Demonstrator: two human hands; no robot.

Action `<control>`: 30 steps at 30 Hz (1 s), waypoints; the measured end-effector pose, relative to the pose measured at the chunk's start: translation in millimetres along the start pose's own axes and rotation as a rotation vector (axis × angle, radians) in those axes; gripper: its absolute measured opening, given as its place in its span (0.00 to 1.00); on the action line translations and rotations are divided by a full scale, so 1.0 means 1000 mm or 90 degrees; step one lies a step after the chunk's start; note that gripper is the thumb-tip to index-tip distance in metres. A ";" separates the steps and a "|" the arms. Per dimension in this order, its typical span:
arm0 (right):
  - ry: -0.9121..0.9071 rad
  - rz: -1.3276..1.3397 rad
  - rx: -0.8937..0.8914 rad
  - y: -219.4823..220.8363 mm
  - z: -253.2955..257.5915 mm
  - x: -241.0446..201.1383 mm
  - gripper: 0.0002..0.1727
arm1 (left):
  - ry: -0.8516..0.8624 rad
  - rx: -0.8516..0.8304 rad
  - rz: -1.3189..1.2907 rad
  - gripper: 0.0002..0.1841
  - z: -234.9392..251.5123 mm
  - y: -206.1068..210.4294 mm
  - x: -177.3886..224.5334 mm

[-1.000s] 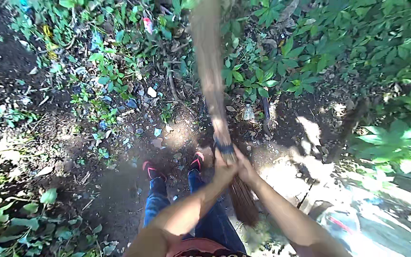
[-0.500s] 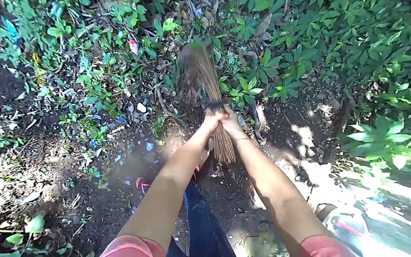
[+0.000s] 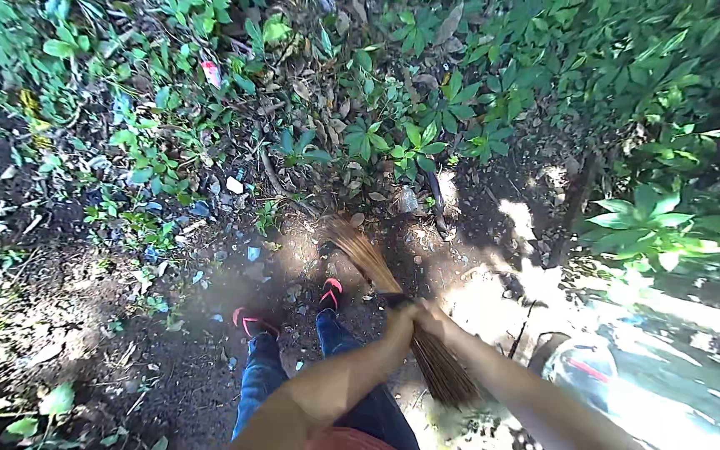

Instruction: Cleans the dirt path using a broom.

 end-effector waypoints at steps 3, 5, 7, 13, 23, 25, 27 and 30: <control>-0.006 -0.024 0.073 -0.031 0.051 -0.104 0.23 | 0.113 -0.091 0.072 0.23 0.074 0.015 0.081; -0.111 -0.004 0.164 -0.049 0.084 -0.143 0.24 | 0.185 -0.074 0.121 0.32 0.099 0.034 0.141; -0.227 0.077 0.192 -0.058 0.114 -0.166 0.27 | 0.214 -0.060 0.191 0.41 0.099 0.049 0.193; -0.128 0.238 0.217 -0.021 0.102 -0.121 0.37 | 0.283 -0.175 0.360 0.56 0.098 0.025 0.175; 0.154 0.507 0.261 0.148 -0.035 -0.004 0.28 | -0.194 -0.213 0.210 0.25 -0.006 -0.109 0.018; 0.127 0.421 0.115 0.148 -0.002 -0.016 0.26 | -0.075 -0.103 0.179 0.12 0.010 -0.129 0.023; 0.015 0.306 0.001 0.134 0.046 -0.046 0.34 | 0.077 -0.012 0.187 0.27 0.027 -0.133 0.057; -0.093 0.197 -0.028 0.097 0.103 -0.116 0.37 | 0.222 0.057 0.271 0.39 0.055 -0.103 0.136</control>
Point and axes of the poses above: each hand's wrist, its own z-axis towards the middle knuckle, its own y-axis out of the palm, x = y × z, the point moved 1 cm from there along z, towards the middle knuckle, and after that the axes turned 6 degrees about -z, right-handed, at the moved point
